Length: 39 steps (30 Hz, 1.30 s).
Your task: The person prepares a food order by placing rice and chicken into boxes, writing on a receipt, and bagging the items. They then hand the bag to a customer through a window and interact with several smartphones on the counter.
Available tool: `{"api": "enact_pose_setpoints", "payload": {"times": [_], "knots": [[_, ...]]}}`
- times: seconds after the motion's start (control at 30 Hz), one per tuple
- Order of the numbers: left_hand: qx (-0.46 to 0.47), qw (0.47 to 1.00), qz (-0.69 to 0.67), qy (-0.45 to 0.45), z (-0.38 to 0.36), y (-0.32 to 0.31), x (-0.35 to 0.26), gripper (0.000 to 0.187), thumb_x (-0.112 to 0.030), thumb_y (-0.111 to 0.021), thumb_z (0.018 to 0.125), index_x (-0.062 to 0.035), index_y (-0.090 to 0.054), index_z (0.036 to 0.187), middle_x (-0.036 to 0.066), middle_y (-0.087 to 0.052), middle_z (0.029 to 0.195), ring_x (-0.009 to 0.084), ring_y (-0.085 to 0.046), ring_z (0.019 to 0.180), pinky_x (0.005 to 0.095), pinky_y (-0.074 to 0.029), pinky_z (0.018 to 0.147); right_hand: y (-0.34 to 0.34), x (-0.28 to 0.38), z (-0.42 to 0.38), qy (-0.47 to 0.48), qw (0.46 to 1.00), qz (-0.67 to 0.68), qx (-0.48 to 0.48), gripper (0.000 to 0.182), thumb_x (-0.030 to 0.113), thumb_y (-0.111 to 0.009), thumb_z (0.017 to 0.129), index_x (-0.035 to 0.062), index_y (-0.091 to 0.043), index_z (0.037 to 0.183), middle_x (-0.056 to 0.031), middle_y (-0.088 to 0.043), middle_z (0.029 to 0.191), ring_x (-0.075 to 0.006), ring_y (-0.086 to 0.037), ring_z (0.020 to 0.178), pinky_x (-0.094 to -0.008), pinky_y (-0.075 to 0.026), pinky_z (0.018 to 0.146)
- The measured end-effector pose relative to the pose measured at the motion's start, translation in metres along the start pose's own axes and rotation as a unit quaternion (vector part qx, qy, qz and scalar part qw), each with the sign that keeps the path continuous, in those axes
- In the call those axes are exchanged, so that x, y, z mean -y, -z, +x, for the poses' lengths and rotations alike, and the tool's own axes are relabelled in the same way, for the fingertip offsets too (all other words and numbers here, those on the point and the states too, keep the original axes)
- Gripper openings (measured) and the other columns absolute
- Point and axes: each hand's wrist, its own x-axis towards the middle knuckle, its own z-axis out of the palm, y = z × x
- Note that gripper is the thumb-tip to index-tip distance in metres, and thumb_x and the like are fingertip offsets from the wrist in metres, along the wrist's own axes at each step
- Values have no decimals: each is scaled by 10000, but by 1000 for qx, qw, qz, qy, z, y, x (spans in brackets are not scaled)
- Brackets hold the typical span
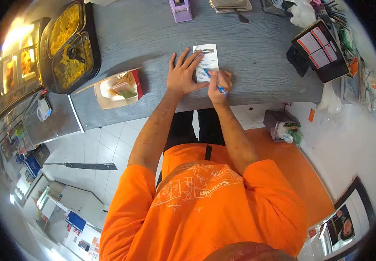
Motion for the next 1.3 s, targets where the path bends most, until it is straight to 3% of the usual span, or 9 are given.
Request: {"api": "enact_pose_setpoints", "payload": {"times": [0.27,0.47,0.57,0.77,1.0,1.07,1.17,1.23,1.3], "knots": [[8,1000,-20,12,0,8,-5,1036,-712,-777,538,-221,-505,1410,-43,-461,1480,225,-307,1441,579,-145,1173,20,-13,-14,-209,969,114,58,292,171,-513,978,27,-685,792,-113,-643,663,-295,-613,640,-397,-464,636],[0,999,-34,5,-2,10,-4,1067,-699,-790,529,-205,-480,1423,-40,-442,1495,222,-283,1452,575,-135,1179,19,-27,-15,-180,981,54,52,283,195,-534,976,16,-683,814,-111,-631,641,-294,-636,687,-407,-475,595],[24,999,-34,14,-3,10,-2,1140,-696,-794,524,-180,-407,1464,-39,-420,1510,230,-272,1458,560,-135,1185,30,12,23,-352,928,58,110,213,168,-574,962,10,-680,865,-124,-679,782,-301,-648,753,-391,-486,644],[-24,993,-118,-9,-29,48,3,961,-445,-818,680,-144,-363,1471,66,-423,1498,304,-294,1442,553,-193,1171,1,8,55,119,972,50,196,295,-2,-622,839,33,-648,1131,-162,-644,1154,-347,-657,1003,-382,-538,851],[-234,955,124,135,-88,236,71,500,-385,-723,816,-153,-622,1246,88,-615,1280,272,-525,1252,500,-308,1101,-28,40,73,162,934,-138,288,535,-64,-498,850,148,-586,1334,-147,-490,1394,-359,-401,1360,-482,-344,1112],[-9,951,47,306,-112,251,143,424,-419,-683,855,-121,-675,1156,106,-696,1106,299,-628,1088,463,-394,1031,-45,92,80,148,955,-50,253,427,47,-526,878,162,-648,1270,-151,-484,1397,-375,-410,1335,-483,-332,1105],[205,873,-147,418,-141,227,217,393,-395,-701,857,-65,-694,1070,133,-716,919,337,-667,921,421,-475,919,-88,147,60,161,876,0,455,333,164,-570,883,174,-701,1189,-146,-519,1367,-377,-458,1268,-459,-355,1085],[94,952,-146,252,-173,197,223,420,-356,-737,832,-29,-668,1087,156,-694,999,328,-647,937,390,-508,844,-87,198,20,151,839,-153,500,317,258,-602,875,114,-721,1131,-160,-584,1278,-349,-488,1218,-436,-374,1057],[-78,958,-10,277,-194,187,204,569,-427,-769,780,1,-631,1130,196,-632,1159,352,-612,1054,413,-501,860,-93,223,-8,98,878,-170,436,355,260,-617,874,49,-694,1149,-191,-587,1276,-372,-508,1210,-445,-395,1039]]}}
